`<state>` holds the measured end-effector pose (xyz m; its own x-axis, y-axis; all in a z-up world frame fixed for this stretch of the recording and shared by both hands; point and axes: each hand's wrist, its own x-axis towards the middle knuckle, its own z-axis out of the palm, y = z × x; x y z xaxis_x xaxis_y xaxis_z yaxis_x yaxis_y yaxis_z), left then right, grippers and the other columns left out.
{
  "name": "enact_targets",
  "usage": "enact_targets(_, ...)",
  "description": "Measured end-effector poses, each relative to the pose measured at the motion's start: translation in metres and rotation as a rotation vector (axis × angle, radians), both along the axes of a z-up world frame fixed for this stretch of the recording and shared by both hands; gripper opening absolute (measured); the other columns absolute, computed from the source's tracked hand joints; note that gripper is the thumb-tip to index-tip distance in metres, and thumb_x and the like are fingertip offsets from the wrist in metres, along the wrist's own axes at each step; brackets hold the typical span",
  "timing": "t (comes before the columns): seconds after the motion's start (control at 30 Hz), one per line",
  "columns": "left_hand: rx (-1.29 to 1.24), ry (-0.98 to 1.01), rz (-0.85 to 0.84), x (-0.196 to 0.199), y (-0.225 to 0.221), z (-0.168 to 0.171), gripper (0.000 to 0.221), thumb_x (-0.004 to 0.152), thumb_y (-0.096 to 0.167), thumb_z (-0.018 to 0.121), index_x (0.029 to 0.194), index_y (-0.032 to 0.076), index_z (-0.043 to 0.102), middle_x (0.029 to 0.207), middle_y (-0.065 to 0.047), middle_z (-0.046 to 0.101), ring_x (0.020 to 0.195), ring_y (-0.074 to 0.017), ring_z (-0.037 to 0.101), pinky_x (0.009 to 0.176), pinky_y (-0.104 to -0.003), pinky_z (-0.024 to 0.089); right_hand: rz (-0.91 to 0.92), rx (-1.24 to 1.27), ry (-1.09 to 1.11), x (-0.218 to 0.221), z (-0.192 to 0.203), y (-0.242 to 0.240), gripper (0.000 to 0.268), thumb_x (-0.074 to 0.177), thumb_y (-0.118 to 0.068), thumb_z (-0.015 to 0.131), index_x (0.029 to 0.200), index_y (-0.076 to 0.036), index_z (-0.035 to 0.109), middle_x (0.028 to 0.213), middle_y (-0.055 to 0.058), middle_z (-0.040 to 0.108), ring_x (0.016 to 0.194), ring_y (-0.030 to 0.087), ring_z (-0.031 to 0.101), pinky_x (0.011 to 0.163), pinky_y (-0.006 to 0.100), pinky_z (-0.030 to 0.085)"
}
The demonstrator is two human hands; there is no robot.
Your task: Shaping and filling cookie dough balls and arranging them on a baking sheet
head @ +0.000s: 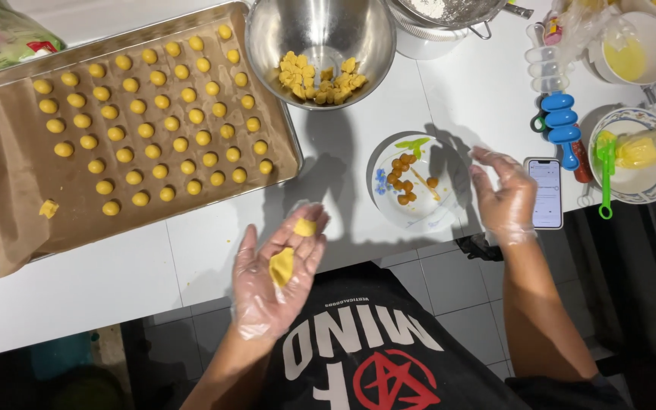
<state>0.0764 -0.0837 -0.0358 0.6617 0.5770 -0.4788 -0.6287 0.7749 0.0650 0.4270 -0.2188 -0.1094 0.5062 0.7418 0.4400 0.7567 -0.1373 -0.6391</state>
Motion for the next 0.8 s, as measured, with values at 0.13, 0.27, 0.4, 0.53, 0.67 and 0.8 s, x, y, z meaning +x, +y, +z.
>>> enact_targets(0.13,0.063,-0.141,0.042,-0.034,0.007,-0.009,0.072,0.105,0.049,0.047,0.148,-0.009,0.044,0.148,-0.031,0.051,0.139,-0.0410,0.050,0.115,-0.048,0.043,0.094,-0.229,0.056,0.008,-0.040,0.020,0.020,0.099,0.004,0.067,0.118,0.001,0.072,0.125,0.019,0.073,0.117,0.033,0.069,0.103,0.040,0.057)
enact_targets(0.27,0.033,-0.096,0.149,-0.055,0.012,-0.018,0.074,0.104,0.044,0.047,0.150,-0.013,0.037,0.155,-0.034,0.042,0.145,-0.0433,0.042,0.115,-0.049,0.043,0.183,-0.356,-0.262,0.009,-0.065,0.054,0.036,0.096,-0.003,0.073,0.131,-0.007,0.071,0.122,0.015,0.076,0.111,0.033,0.071,0.100,0.041,0.059)
enact_targets(0.4,0.036,-0.096,0.198,-0.066,0.014,-0.024,0.073,0.105,0.042,0.048,0.151,-0.013,0.036,0.159,-0.034,0.037,0.148,-0.0442,0.037,0.120,-0.050,0.038,0.353,-0.177,-0.321,0.014,-0.088,0.076,0.031,0.091,-0.005,0.069,0.122,-0.004,0.074,0.116,0.015,0.076,0.101,0.036,0.071,0.101,0.047,0.053)
enact_targets(0.53,0.046,-0.112,0.227,-0.070,0.014,-0.022,0.073,0.105,0.040,0.050,0.151,-0.014,0.035,0.159,-0.034,0.036,0.149,-0.0446,0.036,0.121,-0.050,0.036,0.374,-0.209,-0.439,0.022,-0.108,0.080,0.031,0.085,-0.010,0.072,0.116,-0.009,0.078,0.110,0.009,0.077,0.103,0.034,0.069,0.100,0.047,0.053)
enact_targets(0.67,0.014,-0.040,0.262,-0.071,0.013,-0.021,0.074,0.102,0.039,0.056,0.149,-0.014,0.039,0.157,-0.034,0.041,0.146,-0.0457,0.041,0.116,-0.051,0.041,0.424,-0.234,-0.454,0.015,-0.096,0.085,0.029,0.088,-0.016,0.077,0.116,-0.009,0.078,0.115,0.011,0.072,0.105,0.032,0.066,0.095,0.047,0.054)
enact_targets(0.8,-0.010,0.007,0.267,-0.072,0.014,-0.022,0.073,0.102,0.042,0.052,0.148,-0.014,0.042,0.156,-0.033,0.043,0.145,-0.0451,0.043,0.116,-0.051,0.041,0.408,-0.177,-0.477,0.004,-0.086,0.092,0.015,0.091,-0.009,0.077,0.104,-0.002,0.078,0.115,0.014,0.068,0.105,0.034,0.063,0.089,0.043,0.056)
